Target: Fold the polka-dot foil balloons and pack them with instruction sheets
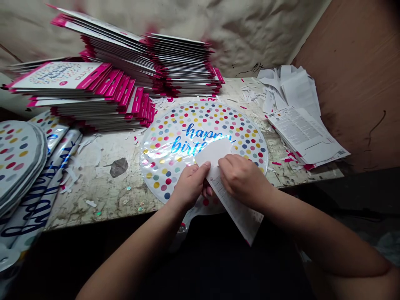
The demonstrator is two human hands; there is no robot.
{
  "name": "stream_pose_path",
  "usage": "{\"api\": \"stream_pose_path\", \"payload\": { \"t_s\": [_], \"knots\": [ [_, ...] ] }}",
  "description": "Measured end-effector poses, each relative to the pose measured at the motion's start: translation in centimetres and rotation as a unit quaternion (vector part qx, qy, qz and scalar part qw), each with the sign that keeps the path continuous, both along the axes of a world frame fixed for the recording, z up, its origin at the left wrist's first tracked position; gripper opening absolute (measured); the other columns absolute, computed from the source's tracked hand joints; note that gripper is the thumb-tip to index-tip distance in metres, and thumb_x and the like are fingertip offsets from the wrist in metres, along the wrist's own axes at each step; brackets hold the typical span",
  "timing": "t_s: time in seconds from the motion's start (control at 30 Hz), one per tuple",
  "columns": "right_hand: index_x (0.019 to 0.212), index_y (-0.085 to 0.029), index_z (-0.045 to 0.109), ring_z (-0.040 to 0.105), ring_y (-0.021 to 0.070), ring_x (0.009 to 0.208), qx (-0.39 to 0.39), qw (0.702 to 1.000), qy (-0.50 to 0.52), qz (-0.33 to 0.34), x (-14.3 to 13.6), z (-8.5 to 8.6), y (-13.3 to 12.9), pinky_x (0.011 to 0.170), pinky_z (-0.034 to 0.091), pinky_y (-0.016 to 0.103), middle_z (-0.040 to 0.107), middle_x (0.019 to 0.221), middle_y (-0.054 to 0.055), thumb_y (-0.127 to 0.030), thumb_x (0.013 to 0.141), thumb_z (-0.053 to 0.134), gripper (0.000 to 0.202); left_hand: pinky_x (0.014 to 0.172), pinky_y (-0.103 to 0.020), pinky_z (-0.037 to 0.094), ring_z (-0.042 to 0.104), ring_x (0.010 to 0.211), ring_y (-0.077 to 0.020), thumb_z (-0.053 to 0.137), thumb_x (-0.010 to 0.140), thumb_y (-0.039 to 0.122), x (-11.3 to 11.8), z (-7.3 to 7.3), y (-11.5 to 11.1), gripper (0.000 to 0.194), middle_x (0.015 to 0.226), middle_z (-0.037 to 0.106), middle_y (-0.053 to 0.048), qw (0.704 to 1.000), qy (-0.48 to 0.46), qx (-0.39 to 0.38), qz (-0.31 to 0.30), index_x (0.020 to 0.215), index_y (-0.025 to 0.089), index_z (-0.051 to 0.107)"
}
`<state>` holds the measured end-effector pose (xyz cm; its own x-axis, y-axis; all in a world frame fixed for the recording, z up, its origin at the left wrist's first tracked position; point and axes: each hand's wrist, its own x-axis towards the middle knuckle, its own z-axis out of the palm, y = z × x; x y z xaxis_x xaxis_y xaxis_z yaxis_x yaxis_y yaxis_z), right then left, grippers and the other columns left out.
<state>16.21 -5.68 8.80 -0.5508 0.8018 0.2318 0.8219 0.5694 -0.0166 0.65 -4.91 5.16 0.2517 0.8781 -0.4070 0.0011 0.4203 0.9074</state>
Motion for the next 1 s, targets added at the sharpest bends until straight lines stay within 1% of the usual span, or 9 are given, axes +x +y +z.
{"api": "stream_pose_path", "payload": {
  "t_s": [0.17,0.23,0.3,0.37,0.43,0.53,0.67,0.83,1.0],
  "knots": [
    [0.073,-0.018,0.055,0.052,0.0142,0.062,-0.154,0.986,0.049,-0.047,9.2,0.9,-1.4,0.057,0.038,0.026,0.058,0.07,0.003,-0.02,0.082,0.046,0.013,0.038,-0.019,0.04,0.053,0.038,-0.0111,0.053,0.08,0.036,-2.5,-0.5,-1.5,0.028,0.045,0.058,-0.002,0.985,-0.031,-0.056,0.163,0.065,0.012,0.058],
    [0.066,-0.02,0.055,0.052,0.0134,0.055,-0.25,0.967,-0.006,-0.051,13.1,0.4,-2.4,0.052,0.037,0.025,0.057,0.063,0.001,-0.019,0.079,0.048,0.015,0.043,-0.02,0.043,0.056,0.044,-0.0114,0.056,0.079,0.04,-3.5,0.2,-3.7,0.03,0.054,0.062,-0.004,0.992,-0.024,-0.109,0.062,0.075,0.011,0.062],
    [0.072,-0.02,0.059,0.056,0.0159,0.059,-0.248,0.964,-0.025,-0.092,14.7,-0.2,-3.1,0.053,0.04,0.027,0.061,0.068,0.002,-0.022,0.078,0.051,0.01,0.043,-0.021,0.043,0.055,0.044,-0.0113,0.054,0.08,0.046,-4.2,1.4,-5.1,0.037,0.058,0.065,-0.006,0.983,0.016,-0.115,-0.142,0.076,0.011,0.067],
    [0.085,-0.019,0.061,0.061,0.0197,0.071,-0.182,0.973,0.002,-0.139,13.2,-0.7,-3.4,0.063,0.046,0.031,0.064,0.082,0.006,-0.029,0.081,0.051,0.014,0.046,-0.023,0.045,0.057,0.047,-0.0125,0.048,0.084,0.047,-4.7,2.4,-4.8,0.041,0.062,0.067,-0.006,0.958,0.087,-0.021,-0.274,0.075,0.013,0.07],
    [0.098,-0.018,0.06,0.061,0.0234,0.088,-0.13,0.98,0.049,-0.146,9.4,-1.2,-3.4,0.076,0.048,0.036,0.064,0.098,0.01,-0.039,0.084,0.05,0.027,0.059,-0.026,0.05,0.064,0.065,-0.0167,0.043,0.088,0.044,-4.8,2.6,-2.7,0.04,0.076,0.069,-0.007,0.929,0.189,0.165,-0.273,0.086,0.016,0.071],
    [0.127,-0.007,0.044,0.044,0.0367,0.119,-0.152,0.985,0.052,-0.069,3.2,-3.2,-4.0,0.094,0.042,0.048,0.048,0.129,0.023,-0.059,0.063,0.066,0.086,0.098,-0.04,0.04,0.047,0.119,-0.0272,0.05,0.083,0.046,-4.2,0.6,0.4,0.052,0.128,0.053,-0.012,0.794,0.309,0.448,-0.27,0.127,0.017,0.05],
    [0.134,-0.002,0.034,0.02,0.0402,0.133,-0.13,0.991,0.026,-0.017,1.0,-7.3,-6.0,0.103,0.032,0.054,0.028,0.142,0.026,-0.029,0.065,0.071,0.083,0.105,-0.051,0.029,0.03,0.131,-0.0357,0.055,0.078,0.05,-3.8,-3.0,-0.9,0.072,0.139,0.04,-0.019,0.667,0.374,0.516,-0.386,0.135,0.009,0.038],
    [0.103,-0.008,0.057,0.04,0.0286,0.126,-0.043,0.983,0.167,0.059,4.2,-9.0,-7.3,0.099,0.043,0.042,0.056,0.115,0.02,-0.012,0.083,0.047,0.022,0.104,-0.051,0.031,0.033,0.13,-0.0335,0.047,0.088,0.026,-4.0,-4.1,-4.1,0.04,0.133,0.048,-0.017,0.676,0.38,0.54,-0.327,0.125,0.01,0.05],
    [0.094,-0.017,0.062,0.055,0.0214,0.111,-0.159,0.952,0.248,0.081,5.2,-7.3,-6.0,0.09,0.05,0.036,0.063,0.106,0.011,-0.021,0.086,0.051,0.014,0.105,-0.046,0.031,0.039,0.127,-0.0299,0.046,0.087,0.025,-3.1,-3.5,-3.3,0.029,0.128,0.055,-0.011,0.741,0.326,0.474,-0.348,0.111,0.018,0.061]
  ]
}}
